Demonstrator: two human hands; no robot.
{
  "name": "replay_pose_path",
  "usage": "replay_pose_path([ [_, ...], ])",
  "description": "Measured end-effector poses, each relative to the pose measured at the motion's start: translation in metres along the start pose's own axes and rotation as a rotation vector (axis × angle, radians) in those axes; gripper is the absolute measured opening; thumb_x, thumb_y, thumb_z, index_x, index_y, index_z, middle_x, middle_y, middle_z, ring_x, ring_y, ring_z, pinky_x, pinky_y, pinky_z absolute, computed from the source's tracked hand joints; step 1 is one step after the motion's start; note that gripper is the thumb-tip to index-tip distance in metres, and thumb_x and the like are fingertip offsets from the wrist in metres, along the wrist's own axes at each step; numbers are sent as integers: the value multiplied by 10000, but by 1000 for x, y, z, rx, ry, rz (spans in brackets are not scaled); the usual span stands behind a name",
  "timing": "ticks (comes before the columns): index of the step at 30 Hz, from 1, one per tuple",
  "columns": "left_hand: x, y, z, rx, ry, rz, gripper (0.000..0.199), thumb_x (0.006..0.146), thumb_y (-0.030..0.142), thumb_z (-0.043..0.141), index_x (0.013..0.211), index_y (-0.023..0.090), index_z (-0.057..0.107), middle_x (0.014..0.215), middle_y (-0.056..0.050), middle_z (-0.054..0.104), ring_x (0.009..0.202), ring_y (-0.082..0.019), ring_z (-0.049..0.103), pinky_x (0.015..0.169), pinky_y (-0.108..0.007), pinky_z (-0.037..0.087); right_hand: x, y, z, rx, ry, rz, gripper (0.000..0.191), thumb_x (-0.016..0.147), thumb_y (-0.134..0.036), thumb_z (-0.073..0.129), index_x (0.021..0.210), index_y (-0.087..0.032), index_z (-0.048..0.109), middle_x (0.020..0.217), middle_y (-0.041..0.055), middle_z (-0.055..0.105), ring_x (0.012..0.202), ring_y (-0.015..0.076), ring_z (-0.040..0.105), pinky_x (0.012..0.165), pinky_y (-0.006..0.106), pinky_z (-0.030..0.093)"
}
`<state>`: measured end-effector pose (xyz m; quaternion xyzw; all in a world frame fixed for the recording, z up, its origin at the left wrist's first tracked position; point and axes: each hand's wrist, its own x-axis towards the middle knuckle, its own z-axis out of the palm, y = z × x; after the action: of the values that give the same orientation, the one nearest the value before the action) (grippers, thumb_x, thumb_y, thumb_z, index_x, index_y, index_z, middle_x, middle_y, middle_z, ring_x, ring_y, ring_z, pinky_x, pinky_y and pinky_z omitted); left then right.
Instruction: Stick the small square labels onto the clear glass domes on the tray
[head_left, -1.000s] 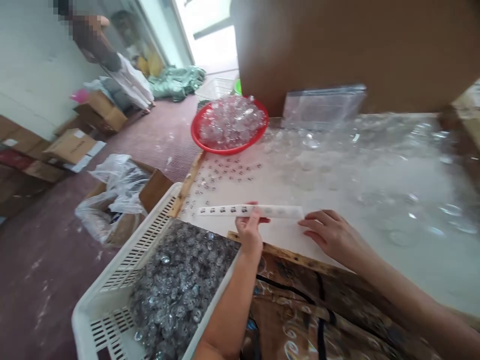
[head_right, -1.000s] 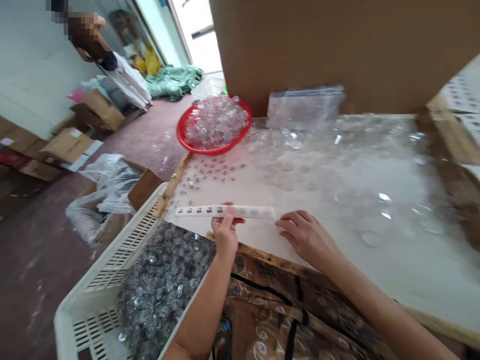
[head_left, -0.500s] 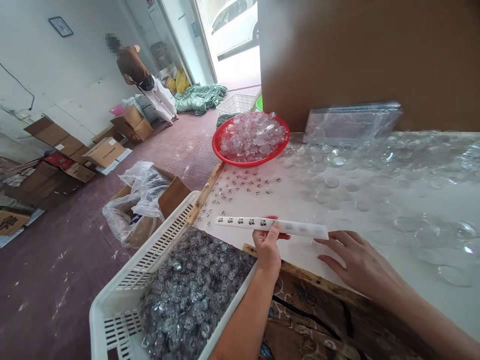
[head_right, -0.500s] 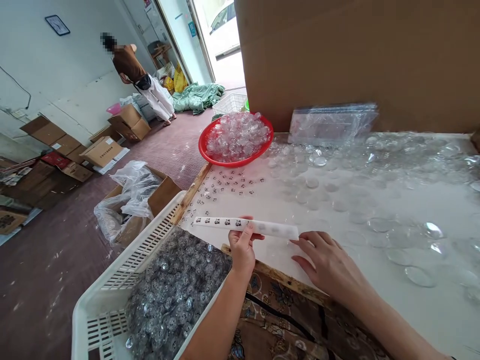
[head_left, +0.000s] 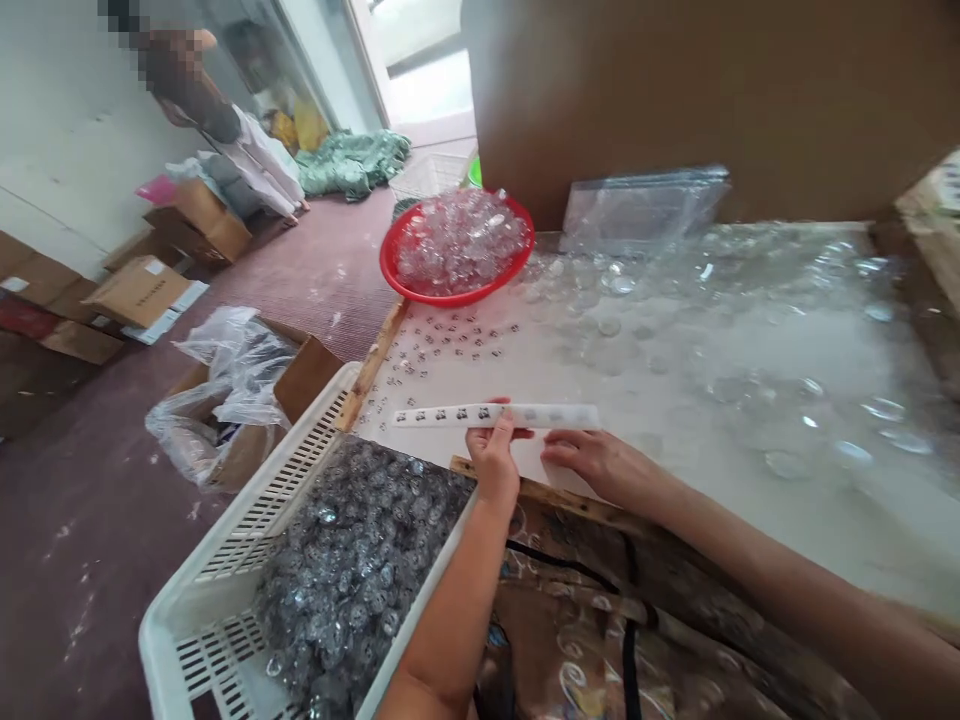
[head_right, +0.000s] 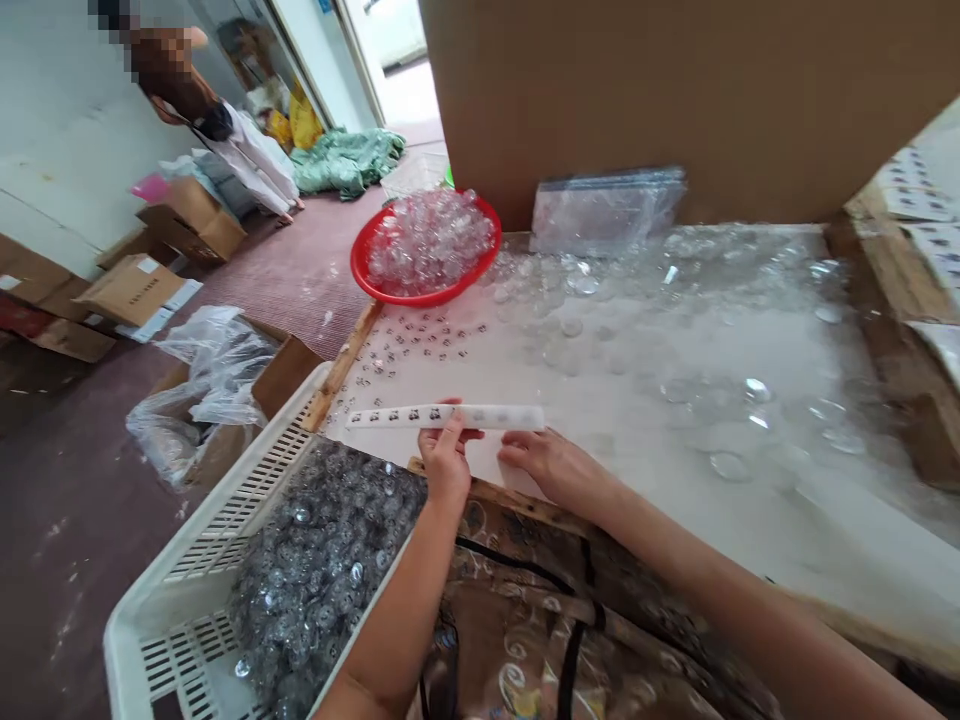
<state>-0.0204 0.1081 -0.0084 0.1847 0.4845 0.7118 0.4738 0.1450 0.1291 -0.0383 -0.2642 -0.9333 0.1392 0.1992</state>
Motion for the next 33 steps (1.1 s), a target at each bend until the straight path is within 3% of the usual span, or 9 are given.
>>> replay_pose_path([
  [8,5,1,1,10,-44,27,398,624,432,844,877,153,714,778,-20,643,628,-126,626,500,-225,547,-13,1,-16,-15,75,133,216,919,-156,546,1111,-156,644,1054,158,648,944,275,619,778,437,568],
  [15,4,1,1,44,-56,43,383,650,431,826,894,158,714,781,-23,619,637,-121,622,508,-216,560,-15,4,-14,25,65,188,189,881,-153,624,1062,-187,665,1023,129,629,925,263,628,771,403,561],
  [20,5,2,1,63,-54,40,385,652,437,820,893,157,712,747,-12,615,605,-116,624,518,-221,562,-12,1,-13,42,18,205,155,889,-89,563,954,-190,660,939,90,634,860,223,618,728,340,529],
  [25,6,1,1,41,-46,59,375,657,425,822,891,153,716,759,-13,630,609,-116,628,517,-217,557,-2,-5,-10,-77,3,207,241,908,-46,466,990,-177,652,988,109,629,923,228,583,728,324,514],
  [29,6,1,1,32,-42,71,360,668,420,822,886,156,711,761,-16,621,624,-118,627,520,-213,561,-3,-10,-14,-66,-80,159,322,893,-17,449,1105,-172,635,1069,101,625,947,202,598,789,322,551],
  [33,7,1,0,48,-47,68,355,674,429,818,885,167,705,780,-22,631,643,-128,645,524,-214,564,-21,-12,-24,-22,-105,110,524,842,25,451,1307,-197,544,1280,127,588,1182,227,571,912,379,559],
])
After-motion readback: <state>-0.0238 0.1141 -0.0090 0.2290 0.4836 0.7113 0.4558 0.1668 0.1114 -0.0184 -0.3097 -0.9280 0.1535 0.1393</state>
